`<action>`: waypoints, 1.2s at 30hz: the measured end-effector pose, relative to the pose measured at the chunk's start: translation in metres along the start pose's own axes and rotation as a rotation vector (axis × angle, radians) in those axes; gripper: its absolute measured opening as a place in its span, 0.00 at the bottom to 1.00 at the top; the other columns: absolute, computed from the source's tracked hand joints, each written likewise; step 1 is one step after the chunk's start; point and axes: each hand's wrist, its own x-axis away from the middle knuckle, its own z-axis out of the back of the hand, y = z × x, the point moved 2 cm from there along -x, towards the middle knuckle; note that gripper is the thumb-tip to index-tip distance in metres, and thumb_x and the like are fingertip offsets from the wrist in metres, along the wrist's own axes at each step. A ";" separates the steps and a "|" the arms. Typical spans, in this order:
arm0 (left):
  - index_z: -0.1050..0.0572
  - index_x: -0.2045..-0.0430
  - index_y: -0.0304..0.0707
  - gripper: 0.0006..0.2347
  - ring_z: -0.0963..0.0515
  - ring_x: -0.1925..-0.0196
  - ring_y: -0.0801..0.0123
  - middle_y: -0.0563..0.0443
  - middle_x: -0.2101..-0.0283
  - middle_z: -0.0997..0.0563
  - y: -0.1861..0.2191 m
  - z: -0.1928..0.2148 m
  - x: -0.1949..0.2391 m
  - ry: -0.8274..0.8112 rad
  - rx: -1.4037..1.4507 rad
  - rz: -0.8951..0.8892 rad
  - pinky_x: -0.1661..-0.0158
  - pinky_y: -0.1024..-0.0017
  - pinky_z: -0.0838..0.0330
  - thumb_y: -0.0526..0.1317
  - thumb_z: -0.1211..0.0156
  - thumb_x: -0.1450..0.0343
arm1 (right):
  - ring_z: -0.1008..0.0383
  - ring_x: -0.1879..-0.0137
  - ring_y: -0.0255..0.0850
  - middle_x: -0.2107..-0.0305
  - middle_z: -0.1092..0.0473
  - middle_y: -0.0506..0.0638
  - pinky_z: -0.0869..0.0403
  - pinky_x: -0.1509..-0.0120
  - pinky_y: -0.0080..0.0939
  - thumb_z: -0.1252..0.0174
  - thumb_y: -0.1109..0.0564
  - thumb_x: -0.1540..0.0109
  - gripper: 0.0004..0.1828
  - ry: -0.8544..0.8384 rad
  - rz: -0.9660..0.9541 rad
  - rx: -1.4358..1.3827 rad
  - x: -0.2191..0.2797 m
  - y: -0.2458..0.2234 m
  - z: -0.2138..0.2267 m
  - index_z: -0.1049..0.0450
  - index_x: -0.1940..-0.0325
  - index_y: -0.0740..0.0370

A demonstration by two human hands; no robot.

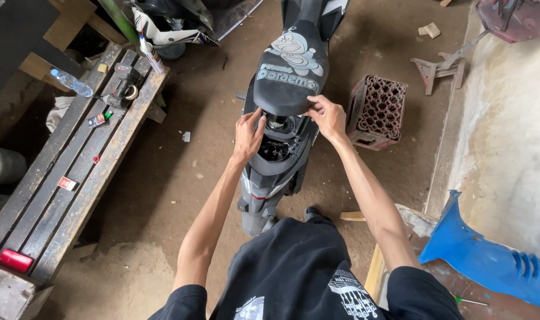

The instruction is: Repair a motorcycle by removing and installing screws on the body panels and seat using a screwdriver

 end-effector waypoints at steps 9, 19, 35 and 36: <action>0.19 0.70 0.44 0.15 0.23 0.52 0.70 0.55 0.69 0.18 -0.034 0.005 0.036 -0.030 -0.075 0.038 0.44 0.64 0.40 0.48 0.56 0.26 | 0.24 0.69 0.40 0.68 0.26 0.48 0.28 0.62 0.40 0.41 0.61 0.46 0.22 -0.195 -0.020 0.097 0.040 0.026 -0.034 0.34 0.50 0.46; 0.22 0.81 0.47 0.18 0.23 0.51 0.66 0.56 0.71 0.19 -0.028 0.014 0.047 -0.117 -0.212 0.086 0.42 0.56 0.48 0.49 0.57 0.26 | 0.24 0.63 0.45 0.65 0.28 0.49 0.27 0.59 0.46 0.40 0.56 0.44 0.24 -0.244 -0.008 0.255 0.056 0.049 -0.051 0.38 0.46 0.39; 0.21 0.79 0.47 0.15 0.24 0.52 0.65 0.52 0.75 0.20 -0.059 -0.001 0.053 -0.151 -0.403 0.166 0.40 0.49 0.57 0.48 0.55 0.28 | 0.25 0.69 0.47 0.75 0.32 0.46 0.26 0.64 0.47 0.43 0.47 0.42 0.15 -0.167 0.189 0.436 0.071 0.076 -0.069 0.38 0.54 0.44; 0.22 0.81 0.47 0.14 0.24 0.53 0.66 0.51 0.77 0.21 -0.055 -0.001 0.052 -0.130 -0.446 0.171 0.40 0.49 0.58 0.47 0.54 0.28 | 0.25 0.70 0.46 0.77 0.33 0.44 0.26 0.66 0.45 0.45 0.45 0.40 0.11 -0.105 0.161 0.393 0.069 0.083 -0.067 0.36 0.58 0.46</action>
